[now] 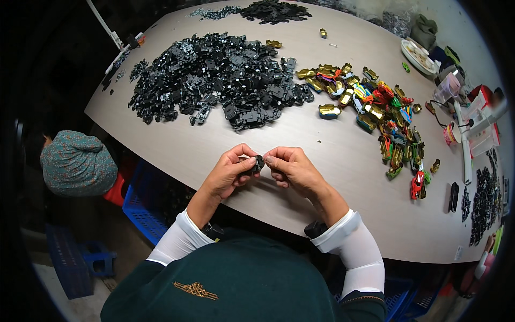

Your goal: The person assembles small toy cars by hand at a table. They pick up a black chassis and a colored body, fit the body onto the chassis, and place the completed car on the table. This process is repeated with different colored bodies throughout the clip.

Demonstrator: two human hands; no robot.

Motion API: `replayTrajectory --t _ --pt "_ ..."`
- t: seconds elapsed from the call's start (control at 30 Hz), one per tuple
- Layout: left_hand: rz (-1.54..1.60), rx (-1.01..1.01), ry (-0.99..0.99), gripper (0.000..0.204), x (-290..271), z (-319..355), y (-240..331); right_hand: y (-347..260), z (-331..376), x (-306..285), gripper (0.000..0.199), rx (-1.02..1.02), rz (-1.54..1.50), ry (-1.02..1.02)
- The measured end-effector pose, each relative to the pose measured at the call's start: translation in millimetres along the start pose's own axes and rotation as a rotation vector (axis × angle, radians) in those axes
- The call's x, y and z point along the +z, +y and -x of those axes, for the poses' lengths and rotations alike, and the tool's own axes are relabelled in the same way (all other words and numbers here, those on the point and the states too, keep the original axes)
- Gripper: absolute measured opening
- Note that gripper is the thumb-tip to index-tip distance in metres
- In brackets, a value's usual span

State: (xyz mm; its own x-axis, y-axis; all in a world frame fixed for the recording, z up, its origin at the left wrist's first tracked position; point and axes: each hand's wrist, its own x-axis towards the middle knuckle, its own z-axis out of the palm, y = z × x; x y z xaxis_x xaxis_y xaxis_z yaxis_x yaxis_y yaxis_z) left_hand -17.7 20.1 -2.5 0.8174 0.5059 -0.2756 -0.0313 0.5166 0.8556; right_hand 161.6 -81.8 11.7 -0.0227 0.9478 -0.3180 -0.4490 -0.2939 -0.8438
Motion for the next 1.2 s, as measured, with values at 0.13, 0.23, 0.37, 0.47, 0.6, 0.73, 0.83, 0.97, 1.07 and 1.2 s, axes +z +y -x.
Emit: replayTrajectory --t 0.13,0.23,0.37,0.47,0.6,0.73,0.83,0.97,1.07,1.2 --pt "0.01 0.001 -0.003 0.01 -0.3 0.3 0.5 1.0 -0.1 0.4 0.018 0.013 -0.038 -0.032" --pt "0.021 -0.011 0.002 0.009 -0.9 0.5 0.9 1.8 -0.3 0.3 0.018 0.019 -0.041 -0.037" --pt "0.0 0.002 0.017 0.009 0.4 -0.2 -0.8 1.6 -0.1 0.8 0.02 0.052 -0.017 -0.027" --pt "-0.007 0.024 0.019 0.008 0.8 -0.8 -2.6 0.7 0.6 0.1 0.02 0.057 0.026 -0.014" --pt "-0.02 0.003 -0.004 0.008 0.8 -0.1 3.9 1.8 1.0 -2.0 0.02 0.024 0.066 -0.006" --pt "-0.028 0.013 -0.013 0.008 0.8 -0.5 9.7 -1.2 1.9 -1.3 0.019 0.027 0.021 -0.027" --pt "-0.027 0.002 -0.026 0.009 -2.1 -2.0 9.8 -0.8 2.0 -0.6 0.018 0.018 0.026 -0.039" --pt "-0.035 -0.006 -0.031 0.01 -4.1 -1.6 9.2 0.8 1.1 -0.5 0.018 0.037 0.046 -0.009" --pt "-0.053 0.012 -0.039 0.01 -5.0 -1.2 8.5 1.6 0.7 -0.1 0.017 0.048 0.066 0.013" --pt "-0.087 0.042 -0.029 0.01 -1.8 -0.8 11.7 3.7 -0.4 0.4 0.016 0.01 0.069 0.014"
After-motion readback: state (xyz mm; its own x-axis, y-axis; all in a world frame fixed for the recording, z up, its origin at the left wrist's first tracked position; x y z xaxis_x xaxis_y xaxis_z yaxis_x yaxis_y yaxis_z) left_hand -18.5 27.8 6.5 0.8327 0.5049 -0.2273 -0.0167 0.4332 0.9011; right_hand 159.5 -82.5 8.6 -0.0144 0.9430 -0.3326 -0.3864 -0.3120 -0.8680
